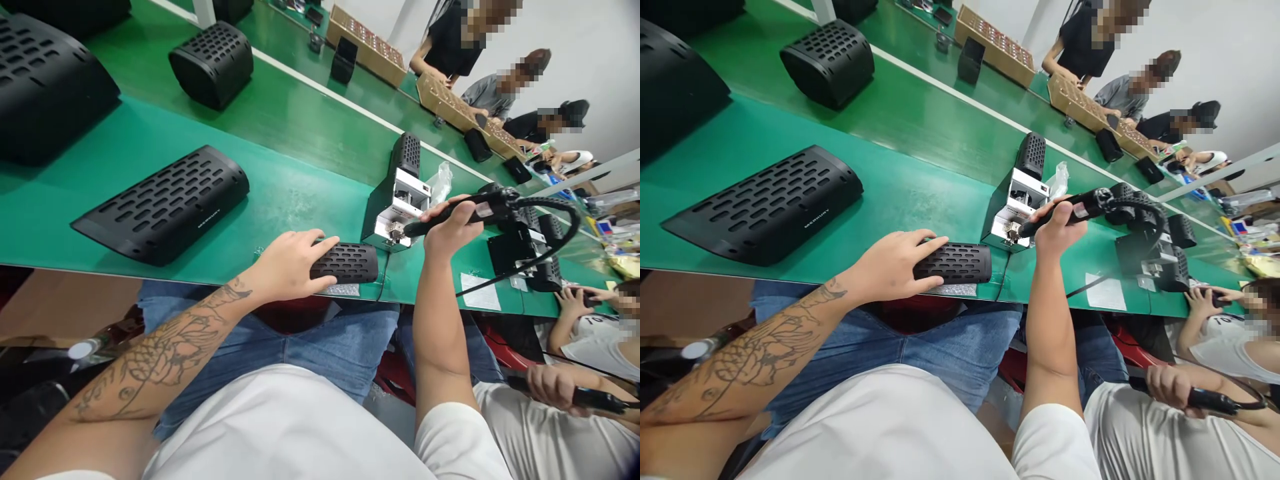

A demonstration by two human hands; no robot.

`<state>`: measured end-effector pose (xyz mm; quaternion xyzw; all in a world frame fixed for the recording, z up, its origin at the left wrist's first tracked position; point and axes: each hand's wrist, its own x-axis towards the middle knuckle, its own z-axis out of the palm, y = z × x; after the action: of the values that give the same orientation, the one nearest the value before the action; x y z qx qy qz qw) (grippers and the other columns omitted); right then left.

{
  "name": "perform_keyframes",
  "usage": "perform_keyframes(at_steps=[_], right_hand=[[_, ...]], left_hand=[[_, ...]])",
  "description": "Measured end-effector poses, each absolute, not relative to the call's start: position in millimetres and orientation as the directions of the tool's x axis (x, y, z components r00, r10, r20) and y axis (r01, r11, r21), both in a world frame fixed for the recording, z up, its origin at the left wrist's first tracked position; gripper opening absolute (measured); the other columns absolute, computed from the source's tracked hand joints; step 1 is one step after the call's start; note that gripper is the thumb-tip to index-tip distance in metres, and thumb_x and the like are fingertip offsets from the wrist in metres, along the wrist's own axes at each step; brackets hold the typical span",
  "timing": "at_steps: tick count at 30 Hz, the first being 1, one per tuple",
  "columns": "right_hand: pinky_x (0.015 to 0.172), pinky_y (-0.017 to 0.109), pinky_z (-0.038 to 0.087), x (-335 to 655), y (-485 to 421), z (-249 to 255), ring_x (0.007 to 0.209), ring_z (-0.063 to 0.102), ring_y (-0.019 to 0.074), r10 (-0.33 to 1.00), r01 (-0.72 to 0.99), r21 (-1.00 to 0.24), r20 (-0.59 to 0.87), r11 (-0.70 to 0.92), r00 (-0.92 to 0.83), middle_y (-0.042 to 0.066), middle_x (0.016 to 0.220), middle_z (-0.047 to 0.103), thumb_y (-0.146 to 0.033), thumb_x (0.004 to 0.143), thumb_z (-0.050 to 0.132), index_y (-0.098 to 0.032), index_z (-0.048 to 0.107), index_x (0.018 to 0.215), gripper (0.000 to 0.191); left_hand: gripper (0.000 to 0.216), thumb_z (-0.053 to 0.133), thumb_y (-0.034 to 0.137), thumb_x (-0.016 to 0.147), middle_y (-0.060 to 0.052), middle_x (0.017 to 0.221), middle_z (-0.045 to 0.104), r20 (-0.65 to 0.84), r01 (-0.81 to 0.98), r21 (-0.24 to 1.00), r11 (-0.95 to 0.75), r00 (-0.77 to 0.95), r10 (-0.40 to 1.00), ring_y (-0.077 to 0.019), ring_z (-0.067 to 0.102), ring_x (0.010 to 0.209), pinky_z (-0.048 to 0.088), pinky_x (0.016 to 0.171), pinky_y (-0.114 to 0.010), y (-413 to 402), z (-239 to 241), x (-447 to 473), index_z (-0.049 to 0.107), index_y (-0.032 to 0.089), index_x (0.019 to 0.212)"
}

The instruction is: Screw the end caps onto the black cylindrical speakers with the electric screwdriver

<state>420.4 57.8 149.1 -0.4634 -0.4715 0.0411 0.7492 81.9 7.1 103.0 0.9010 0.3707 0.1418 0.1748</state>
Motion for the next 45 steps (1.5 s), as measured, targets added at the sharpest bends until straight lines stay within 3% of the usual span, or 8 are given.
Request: perform_keyframes(at_steps=[3, 5, 9, 13, 16, 20, 34, 45], right_hand=[[0.045, 0.034, 0.048, 424.5, 58.1, 134.1, 0.040, 0.056, 0.0180, 0.546, 0.327, -0.764, 0.633, 0.557, 0.549, -0.009, 0.055, 0.055, -0.086, 0.103, 0.067, -0.030, 0.060, 0.087, 0.058], [0.046, 0.033, 0.048, 424.4, 49.9, 133.0, 0.040, 0.054, 0.0174, 0.555, 0.318, -0.767, 0.628, 0.557, 0.545, -0.009, 0.055, 0.055, -0.087, 0.103, 0.066, -0.030, 0.062, 0.089, 0.059], [0.051, 0.034, 0.054, 410.4, 19.5, 152.3, 0.046, 0.060, 0.0174, 0.624, 0.258, -0.801, 0.587, 0.541, 0.515, -0.007, 0.061, 0.059, -0.087, 0.100, 0.073, -0.030, 0.069, 0.097, 0.058], [0.050, 0.035, 0.054, 371.0, -21.5, 179.6, 0.044, 0.057, 0.0184, 0.702, 0.096, -0.785, 0.595, 0.612, 0.392, -0.007, 0.061, 0.059, -0.091, 0.093, 0.080, -0.034, 0.074, 0.100, 0.058], [0.048, 0.038, 0.055, 334.5, -44.3, 188.3, 0.043, 0.059, 0.0206, 0.797, -0.068, -0.803, 0.570, 0.592, 0.201, -0.005, 0.061, 0.064, -0.090, 0.091, 0.082, -0.036, 0.079, 0.101, 0.055], [0.047, 0.039, 0.056, 297.1, -51.9, 182.0, 0.042, 0.060, 0.0208, 0.822, -0.194, -0.803, 0.567, 0.564, 0.044, -0.004, 0.061, 0.066, -0.080, 0.096, 0.083, -0.035, 0.081, 0.104, 0.046], [0.042, 0.035, 0.056, 273.2, -46.4, 163.9, 0.037, 0.058, 0.0184, 0.829, -0.068, -0.830, 0.543, 0.554, 0.134, -0.007, 0.054, 0.065, -0.087, 0.085, 0.090, -0.031, 0.073, 0.091, 0.059], [0.048, 0.032, 0.059, 281.6, -41.6, 157.4, 0.041, 0.057, 0.0156, 0.851, -0.275, -0.829, 0.521, 0.487, -0.062, -0.006, 0.058, 0.064, -0.066, 0.092, 0.095, -0.027, 0.074, 0.086, 0.045]], left_hand=[[0.073, 0.067, 0.060, 0.110, -0.019, 0.172, 0.065, 0.291, 0.477, 0.614, -0.629, 0.603, 0.742, -0.0427, 0.069, 0.153, 0.056, 0.132, -0.058, 13.1, 75.7, 53.7, 0.064, 0.024, 0.174], [0.083, 0.071, 0.064, 0.108, -0.020, 0.181, 0.056, 0.328, 0.387, 0.701, -0.599, 0.570, 0.753, -0.0447, 0.059, 0.166, 0.051, 0.140, -0.061, 16.1, 51.4, 34.6, 0.055, 0.026, 0.180], [0.127, 0.093, 0.068, 0.090, -0.024, 0.192, 0.038, 0.324, 0.315, 0.773, -0.550, 0.550, 0.770, -0.0523, 0.040, 0.179, 0.041, 0.146, -0.072, 12.6, 8.3, 14.7, 0.028, 0.026, 0.192], [0.137, 0.099, 0.057, 0.089, -0.024, 0.192, 0.038, 0.285, 0.313, 0.804, -0.506, 0.543, 0.790, -0.0485, 0.044, 0.179, 0.042, 0.146, -0.070, 4.0, -5.5, 17.3, 0.016, 0.030, 0.194], [0.133, 0.099, 0.054, 0.091, -0.023, 0.188, 0.043, 0.306, 0.294, 0.803, -0.519, 0.544, 0.781, -0.0462, 0.047, 0.177, 0.043, 0.146, -0.068, 2.1, -3.4, 20.8, 0.017, 0.029, 0.193], [0.132, 0.100, 0.054, 0.089, -0.023, 0.186, 0.047, 0.312, 0.288, 0.806, -0.516, 0.535, 0.785, -0.0458, 0.050, 0.175, 0.044, 0.146, -0.066, 3.2, -1.4, 21.8, 0.021, 0.027, 0.192], [0.133, 0.100, 0.057, 0.087, -0.023, 0.184, 0.049, 0.299, 0.275, 0.822, -0.498, 0.536, 0.790, -0.0460, 0.053, 0.172, 0.045, 0.145, -0.064, 3.5, 2.2, 24.8, 0.023, 0.027, 0.192], [0.130, 0.098, 0.057, 0.088, -0.023, 0.180, 0.052, 0.296, 0.313, 0.800, -0.513, 0.537, 0.790, -0.0446, 0.058, 0.167, 0.053, 0.139, -0.059, 1.6, 5.6, 25.0, 0.024, 0.025, 0.191]])
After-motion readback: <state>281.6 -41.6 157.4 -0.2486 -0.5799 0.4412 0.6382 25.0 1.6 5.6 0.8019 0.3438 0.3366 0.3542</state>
